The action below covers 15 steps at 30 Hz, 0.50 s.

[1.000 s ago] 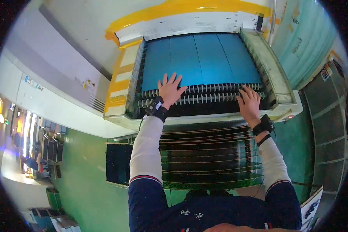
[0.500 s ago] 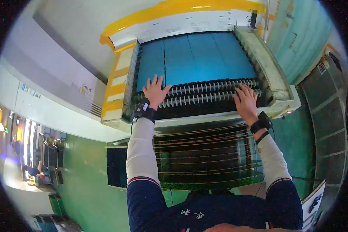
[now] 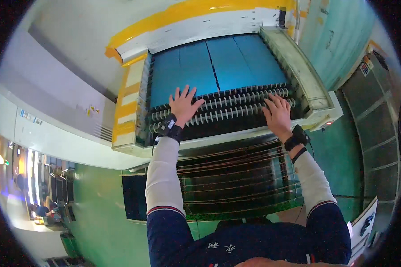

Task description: Manually feeding and organizing thin metal sheets into a processing or sorting machine.

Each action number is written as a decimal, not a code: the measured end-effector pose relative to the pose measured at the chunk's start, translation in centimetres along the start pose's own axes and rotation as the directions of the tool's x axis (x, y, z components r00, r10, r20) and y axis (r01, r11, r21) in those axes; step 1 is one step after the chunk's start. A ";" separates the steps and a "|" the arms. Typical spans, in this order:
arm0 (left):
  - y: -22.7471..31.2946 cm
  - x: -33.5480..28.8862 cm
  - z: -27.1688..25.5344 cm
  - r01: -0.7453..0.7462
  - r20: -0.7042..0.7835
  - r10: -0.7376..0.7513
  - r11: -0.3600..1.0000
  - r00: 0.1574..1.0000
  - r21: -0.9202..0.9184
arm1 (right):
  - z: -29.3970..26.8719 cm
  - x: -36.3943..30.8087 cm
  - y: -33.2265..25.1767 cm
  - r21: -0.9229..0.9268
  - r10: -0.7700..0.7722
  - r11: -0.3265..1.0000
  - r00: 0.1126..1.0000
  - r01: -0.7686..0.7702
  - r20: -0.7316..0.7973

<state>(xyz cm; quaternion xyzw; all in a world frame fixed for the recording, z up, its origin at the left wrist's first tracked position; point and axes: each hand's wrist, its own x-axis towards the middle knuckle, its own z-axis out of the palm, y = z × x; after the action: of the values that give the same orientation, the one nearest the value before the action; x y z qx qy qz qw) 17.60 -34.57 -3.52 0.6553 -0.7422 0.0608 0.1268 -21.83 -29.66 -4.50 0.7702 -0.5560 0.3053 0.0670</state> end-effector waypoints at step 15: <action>2.7 1.8 0.3 -0.027 0.058 0.031 0.997 0.998 -0.069 | -0.3 0.0 0.4 0.030 -0.002 1.000 1.000 0.002 -0.013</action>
<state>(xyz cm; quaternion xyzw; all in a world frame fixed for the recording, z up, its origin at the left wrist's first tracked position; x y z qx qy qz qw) 14.69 -36.01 -3.15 0.6411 -0.7568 0.0181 0.1262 -22.33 -29.71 -4.34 0.7697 -0.5501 0.3184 0.0594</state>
